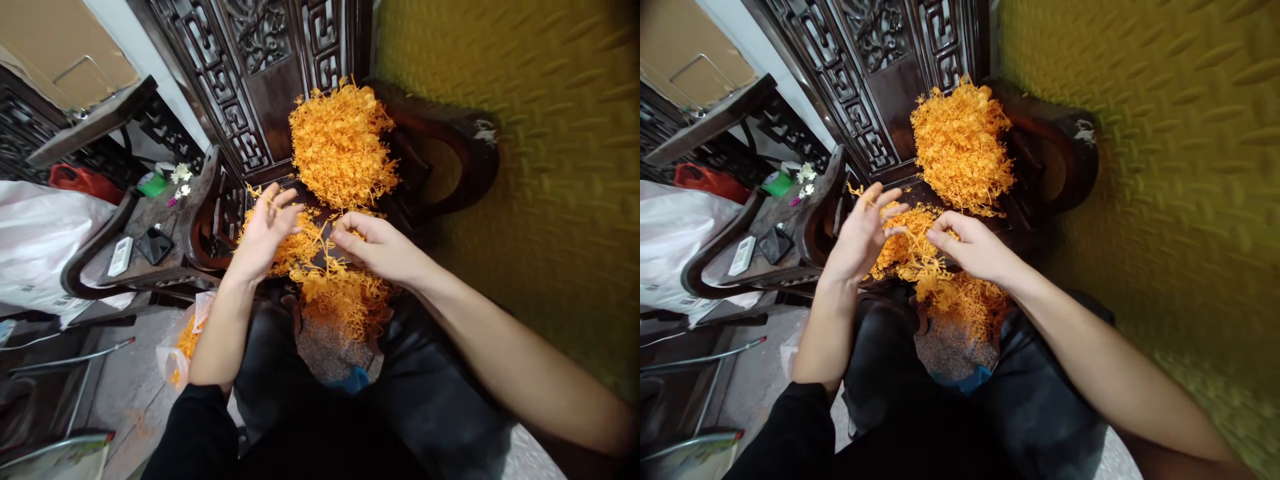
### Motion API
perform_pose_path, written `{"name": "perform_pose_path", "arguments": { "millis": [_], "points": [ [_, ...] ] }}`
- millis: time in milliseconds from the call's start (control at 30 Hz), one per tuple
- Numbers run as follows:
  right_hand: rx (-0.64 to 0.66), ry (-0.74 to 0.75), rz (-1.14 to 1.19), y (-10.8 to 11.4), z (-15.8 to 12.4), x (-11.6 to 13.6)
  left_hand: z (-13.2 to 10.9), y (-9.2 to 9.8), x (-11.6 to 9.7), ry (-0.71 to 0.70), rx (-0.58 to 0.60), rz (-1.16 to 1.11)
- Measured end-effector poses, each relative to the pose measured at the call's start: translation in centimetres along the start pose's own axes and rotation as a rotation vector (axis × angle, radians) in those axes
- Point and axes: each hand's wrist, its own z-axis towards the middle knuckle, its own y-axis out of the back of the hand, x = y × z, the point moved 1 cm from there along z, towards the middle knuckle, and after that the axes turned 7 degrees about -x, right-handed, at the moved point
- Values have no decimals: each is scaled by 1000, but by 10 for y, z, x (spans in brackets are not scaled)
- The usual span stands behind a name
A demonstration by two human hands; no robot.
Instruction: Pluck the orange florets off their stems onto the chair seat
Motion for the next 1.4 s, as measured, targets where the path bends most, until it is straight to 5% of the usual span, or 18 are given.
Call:
{"name": "perform_pose_path", "arguments": {
  "millis": [167,267,433,600,700,800,1000,1300,1400],
  "points": [
    [-77,-28,79,-1,-2,2,-15,9,10,-213,-6,624],
    [-171,2,58,-3,-2,4,-23,6,6,-316,-30,793],
    [-209,96,-29,-10,-2,6,-25,-9,20,-75,210,578],
    [-330,364,-369,-8,-4,14,-25,-10,21,-61,185,468],
    [-553,432,-388,15,1,15,-26,-2,7,41,175,403],
    [-795,373,-168,40,7,12,-22,6,0,125,86,192],
    [-384,285,-149,26,-1,13,-9,2,13,139,6,-26],
    [-223,149,-260,-13,-2,13,-8,-12,24,-207,-71,245],
    [-339,169,-276,-5,2,9,-5,-10,18,-280,-136,270]
  ]
}}
